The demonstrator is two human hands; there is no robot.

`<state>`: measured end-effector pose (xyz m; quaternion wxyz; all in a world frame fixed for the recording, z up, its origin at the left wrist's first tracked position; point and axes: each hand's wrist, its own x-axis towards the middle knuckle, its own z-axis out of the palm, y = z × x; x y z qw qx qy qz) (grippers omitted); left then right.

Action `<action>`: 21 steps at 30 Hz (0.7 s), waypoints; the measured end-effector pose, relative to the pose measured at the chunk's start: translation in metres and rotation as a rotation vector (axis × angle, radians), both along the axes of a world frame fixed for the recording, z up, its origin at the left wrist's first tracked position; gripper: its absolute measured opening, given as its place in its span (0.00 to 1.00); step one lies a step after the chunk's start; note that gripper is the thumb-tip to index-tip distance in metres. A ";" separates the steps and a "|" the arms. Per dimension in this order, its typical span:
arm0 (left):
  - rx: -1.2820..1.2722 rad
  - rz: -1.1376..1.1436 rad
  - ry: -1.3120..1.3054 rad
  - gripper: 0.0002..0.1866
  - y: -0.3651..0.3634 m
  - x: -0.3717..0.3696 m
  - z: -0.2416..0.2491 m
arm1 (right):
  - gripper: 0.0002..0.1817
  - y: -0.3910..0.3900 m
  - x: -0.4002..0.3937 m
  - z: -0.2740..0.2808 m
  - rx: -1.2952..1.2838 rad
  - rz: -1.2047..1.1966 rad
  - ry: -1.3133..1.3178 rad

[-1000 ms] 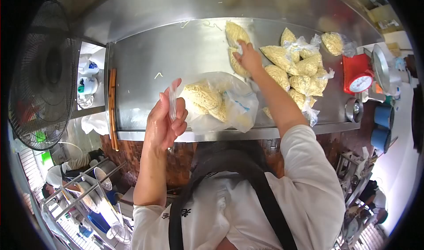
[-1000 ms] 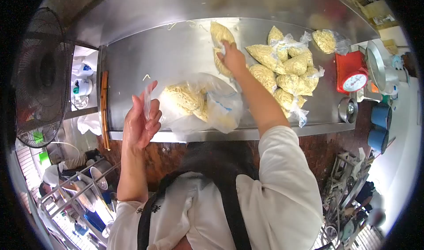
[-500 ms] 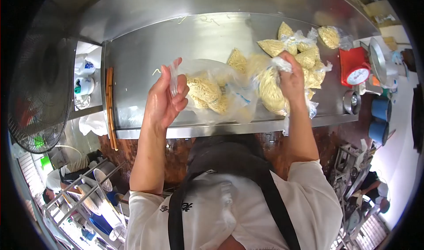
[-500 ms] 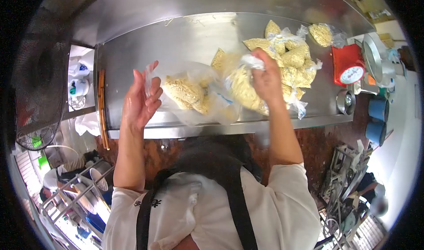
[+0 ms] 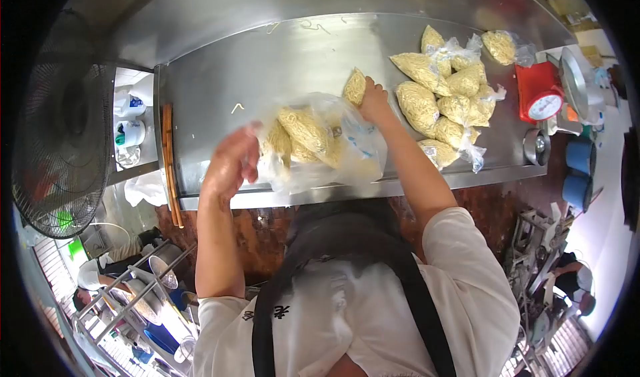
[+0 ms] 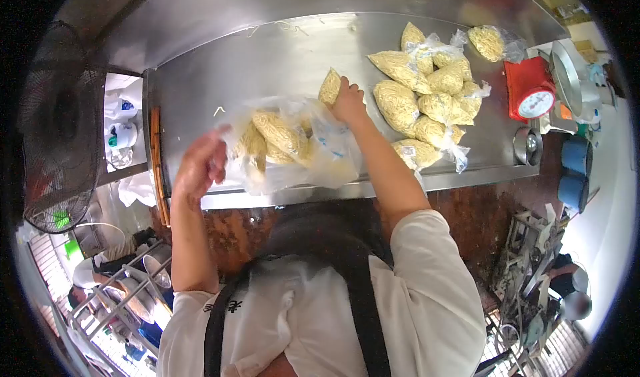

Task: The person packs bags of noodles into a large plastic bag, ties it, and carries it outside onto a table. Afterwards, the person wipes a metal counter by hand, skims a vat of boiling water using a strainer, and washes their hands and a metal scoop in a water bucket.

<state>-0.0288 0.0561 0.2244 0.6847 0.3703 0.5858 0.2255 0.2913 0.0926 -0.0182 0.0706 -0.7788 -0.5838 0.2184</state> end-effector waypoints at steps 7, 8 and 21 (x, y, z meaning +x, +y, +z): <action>0.081 -0.077 -0.377 0.32 -0.026 0.036 0.047 | 0.56 -0.037 0.064 0.001 0.130 -0.626 1.253; 0.057 0.011 -0.446 0.33 -0.016 0.031 0.041 | 0.56 -0.042 0.076 0.009 0.231 -0.574 1.337; -0.029 0.101 -0.742 0.35 0.019 -0.006 -0.002 | 0.24 -0.114 0.017 0.150 -0.279 0.622 -0.105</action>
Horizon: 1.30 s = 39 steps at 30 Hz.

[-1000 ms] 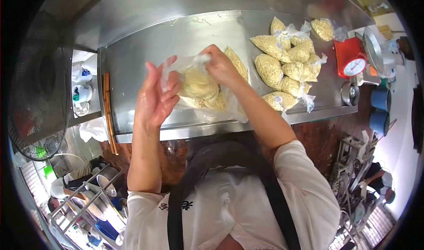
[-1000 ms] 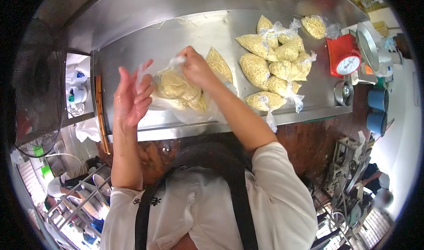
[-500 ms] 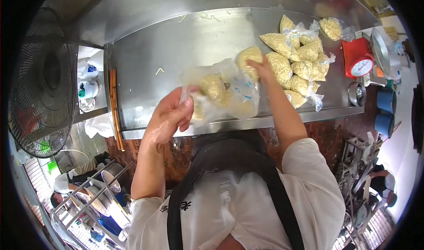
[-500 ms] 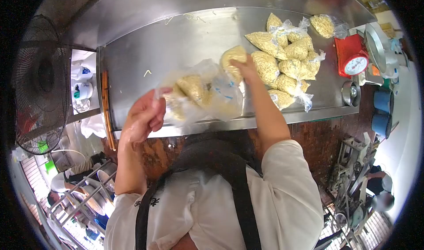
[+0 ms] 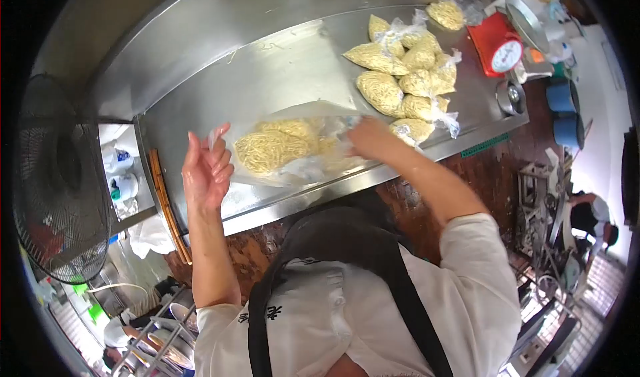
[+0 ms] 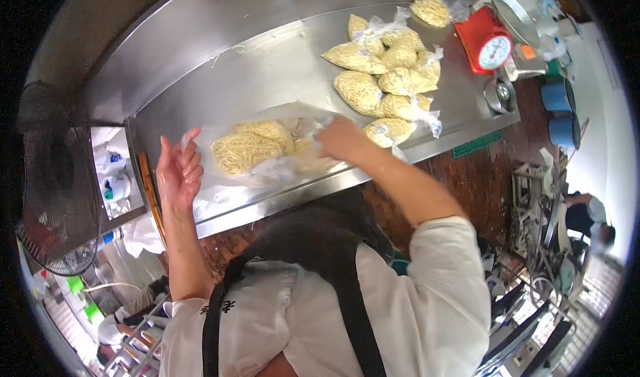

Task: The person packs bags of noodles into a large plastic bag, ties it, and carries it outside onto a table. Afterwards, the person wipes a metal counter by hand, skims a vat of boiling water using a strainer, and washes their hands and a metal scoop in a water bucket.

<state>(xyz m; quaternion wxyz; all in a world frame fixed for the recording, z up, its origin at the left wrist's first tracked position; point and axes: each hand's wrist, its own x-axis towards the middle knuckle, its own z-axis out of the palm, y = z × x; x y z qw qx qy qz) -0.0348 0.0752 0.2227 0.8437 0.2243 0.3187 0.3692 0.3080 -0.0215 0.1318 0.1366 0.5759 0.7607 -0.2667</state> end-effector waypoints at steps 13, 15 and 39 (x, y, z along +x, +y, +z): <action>0.039 0.078 -0.027 0.35 -0.040 0.067 0.047 | 0.42 0.112 0.176 -0.009 0.451 -0.824 0.408; -0.061 0.057 0.060 0.37 -0.059 0.083 0.020 | 0.41 0.144 0.186 -0.095 0.478 -0.883 -0.015; -0.096 0.047 -0.091 0.41 -0.051 0.107 0.014 | 0.27 0.053 0.168 -0.047 0.511 -0.666 0.670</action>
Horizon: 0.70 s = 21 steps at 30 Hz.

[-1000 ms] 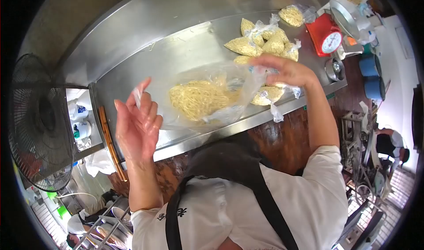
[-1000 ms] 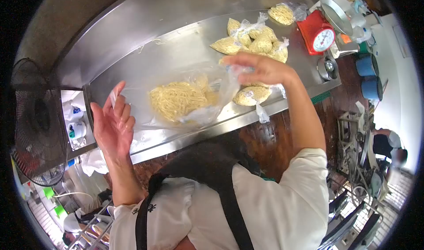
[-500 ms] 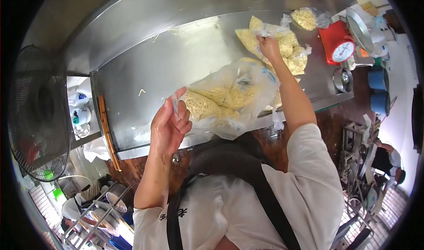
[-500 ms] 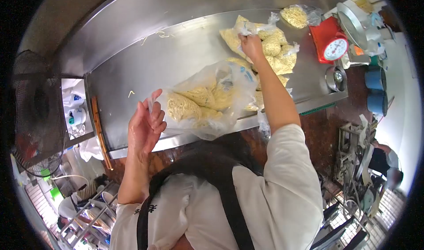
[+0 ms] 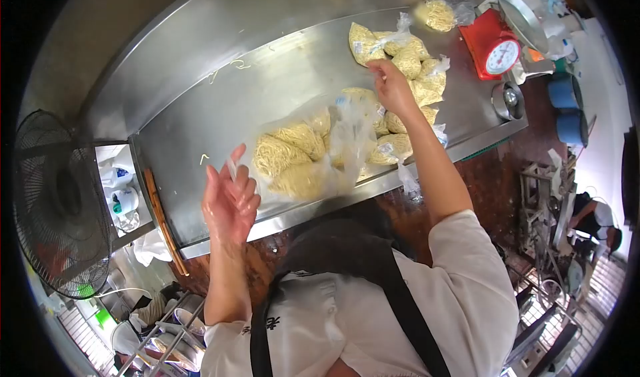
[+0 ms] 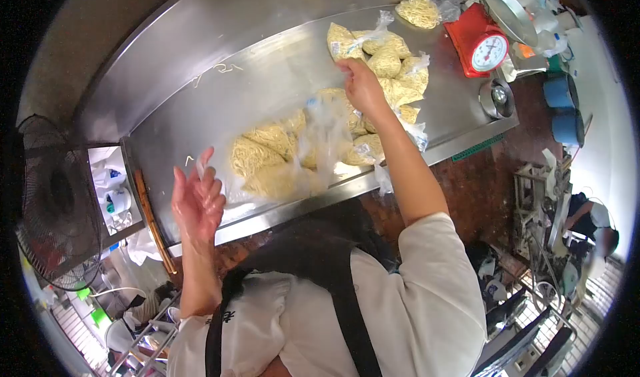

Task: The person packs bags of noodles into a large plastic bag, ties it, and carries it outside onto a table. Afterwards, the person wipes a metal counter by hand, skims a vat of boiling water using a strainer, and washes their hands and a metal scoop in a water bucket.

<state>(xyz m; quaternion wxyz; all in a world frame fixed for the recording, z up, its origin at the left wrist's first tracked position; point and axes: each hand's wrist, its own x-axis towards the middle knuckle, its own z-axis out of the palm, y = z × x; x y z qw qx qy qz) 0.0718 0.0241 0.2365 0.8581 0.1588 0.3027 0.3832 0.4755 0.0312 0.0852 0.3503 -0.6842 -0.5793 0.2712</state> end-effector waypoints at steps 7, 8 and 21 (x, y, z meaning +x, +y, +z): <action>0.077 -0.101 0.049 0.40 -0.031 0.024 0.040 | 0.55 0.006 -0.044 -0.081 -0.516 0.025 -0.572; 0.069 -0.055 0.022 0.40 -0.027 0.029 0.046 | 0.53 0.005 -0.047 -0.076 -0.502 -0.004 -0.568; 0.016 0.005 0.001 0.35 0.023 0.026 0.010 | 0.46 -0.051 -0.108 0.114 0.295 0.006 -0.273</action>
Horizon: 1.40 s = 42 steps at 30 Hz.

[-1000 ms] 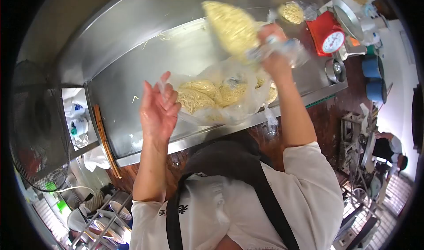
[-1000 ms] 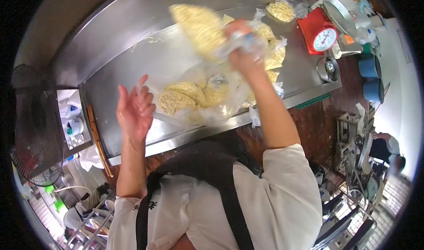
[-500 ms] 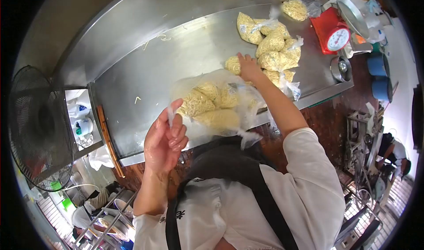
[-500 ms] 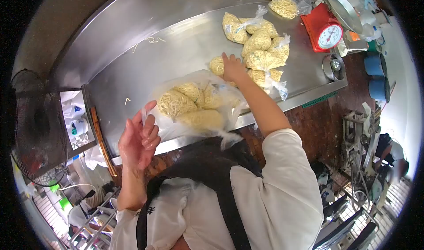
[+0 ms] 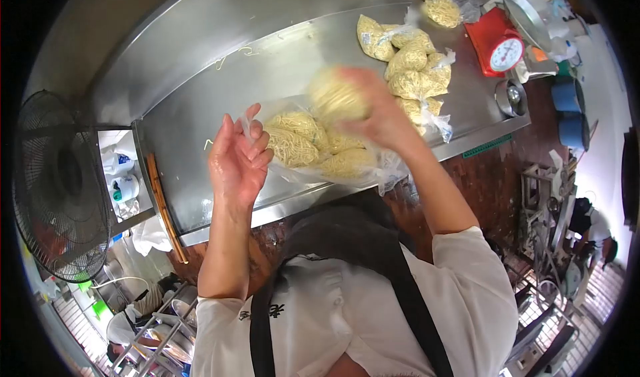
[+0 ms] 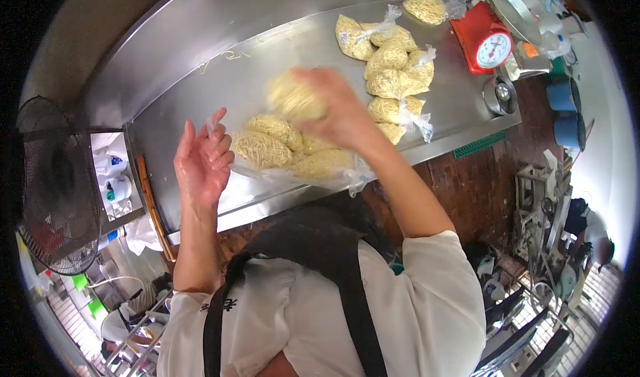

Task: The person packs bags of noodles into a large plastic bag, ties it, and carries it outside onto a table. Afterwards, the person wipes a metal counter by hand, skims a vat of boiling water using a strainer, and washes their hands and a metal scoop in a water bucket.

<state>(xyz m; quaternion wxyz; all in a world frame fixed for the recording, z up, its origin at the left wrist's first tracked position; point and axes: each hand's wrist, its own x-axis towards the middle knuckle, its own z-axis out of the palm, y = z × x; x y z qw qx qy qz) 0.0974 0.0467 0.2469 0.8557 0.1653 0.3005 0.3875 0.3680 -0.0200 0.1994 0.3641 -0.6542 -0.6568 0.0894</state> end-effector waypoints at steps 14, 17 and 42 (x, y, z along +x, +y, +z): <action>0.278 -0.235 0.391 0.27 -0.017 -0.051 0.065 | 0.23 -0.039 0.040 0.099 -0.227 0.131 0.827; 0.296 -0.049 0.200 0.30 -0.013 -0.044 0.068 | 0.29 -0.016 0.100 0.082 -0.245 -0.006 0.424; 0.168 0.033 -0.016 0.34 -0.002 0.011 -0.010 | 0.03 -0.050 0.036 0.038 0.341 -0.085 -0.207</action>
